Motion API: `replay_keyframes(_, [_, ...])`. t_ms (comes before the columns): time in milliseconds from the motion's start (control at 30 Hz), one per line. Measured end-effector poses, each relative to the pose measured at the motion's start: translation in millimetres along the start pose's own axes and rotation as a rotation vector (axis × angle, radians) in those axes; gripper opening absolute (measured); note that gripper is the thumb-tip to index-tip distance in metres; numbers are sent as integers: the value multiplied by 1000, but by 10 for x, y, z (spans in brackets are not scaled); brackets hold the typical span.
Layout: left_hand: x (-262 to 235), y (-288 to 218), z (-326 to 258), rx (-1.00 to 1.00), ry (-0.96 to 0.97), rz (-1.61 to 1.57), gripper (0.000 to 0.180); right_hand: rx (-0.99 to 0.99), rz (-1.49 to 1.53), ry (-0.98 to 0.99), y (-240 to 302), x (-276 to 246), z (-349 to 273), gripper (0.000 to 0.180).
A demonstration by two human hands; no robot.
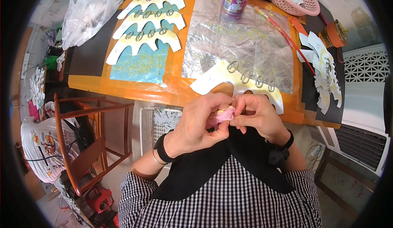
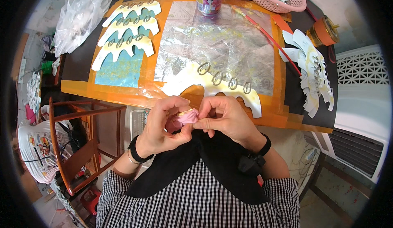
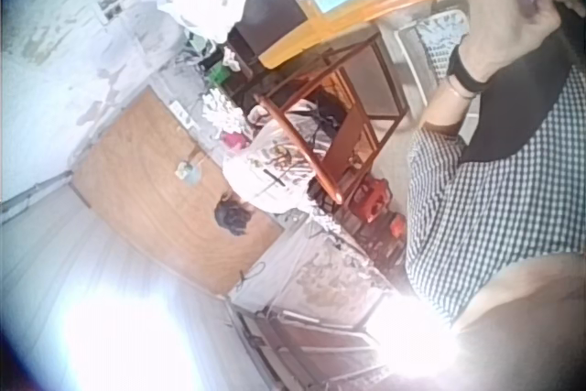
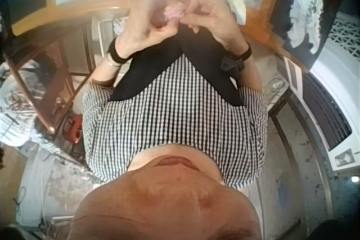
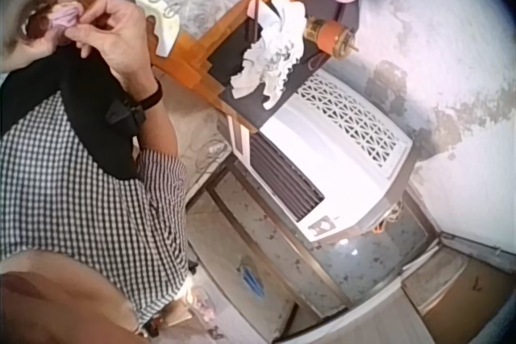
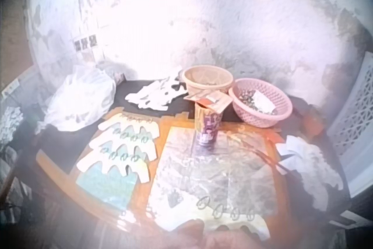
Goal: Attaching metal hooks and rings to shoe upper components by hand.
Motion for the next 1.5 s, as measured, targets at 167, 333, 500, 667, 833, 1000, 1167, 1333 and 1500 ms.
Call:
replay_keyframes(167, [-15,34,-49,52,-72,61,49,12,-23,4,-8,-9,28,14])
replay_keyframes(333, [-87,145,33,12,-91,45,52,3,-46,41,13,42,11,11])
replay_keyframes(500, [-86,229,33,-234,-67,-273,56,-37,44,-18,32,-39,26,10])
replay_keyframes(667, [-97,222,-11,-193,-8,-232,63,-32,46,-20,16,-40,21,11])
replay_keyframes(833, [-123,71,42,-91,66,-106,63,-14,31,-22,15,-29,2,11])
replay_keyframes(1000, [-154,-32,82,-57,76,-47,59,-41,14,-49,22,-17,6,13])
replay_keyframes(1167, [-131,-100,112,-51,121,96,56,-62,-40,-78,-8,-31,-9,12])
replay_keyframes(1333, [-90,-208,110,89,97,196,53,-108,-65,-81,2,-10,-14,12])
replay_keyframes(1500, [-37,-32,9,31,46,146,50,-110,-76,-85,9,-24,0,12])
Point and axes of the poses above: each hand's wrist, its own z-axis towards the middle knuckle, its own x-axis out of the palm, y = z × x, the point moved 9 cm from there along z, towards the middle knuckle, and after that the axes turned 1 degree about -x, right-handed, at the moved point
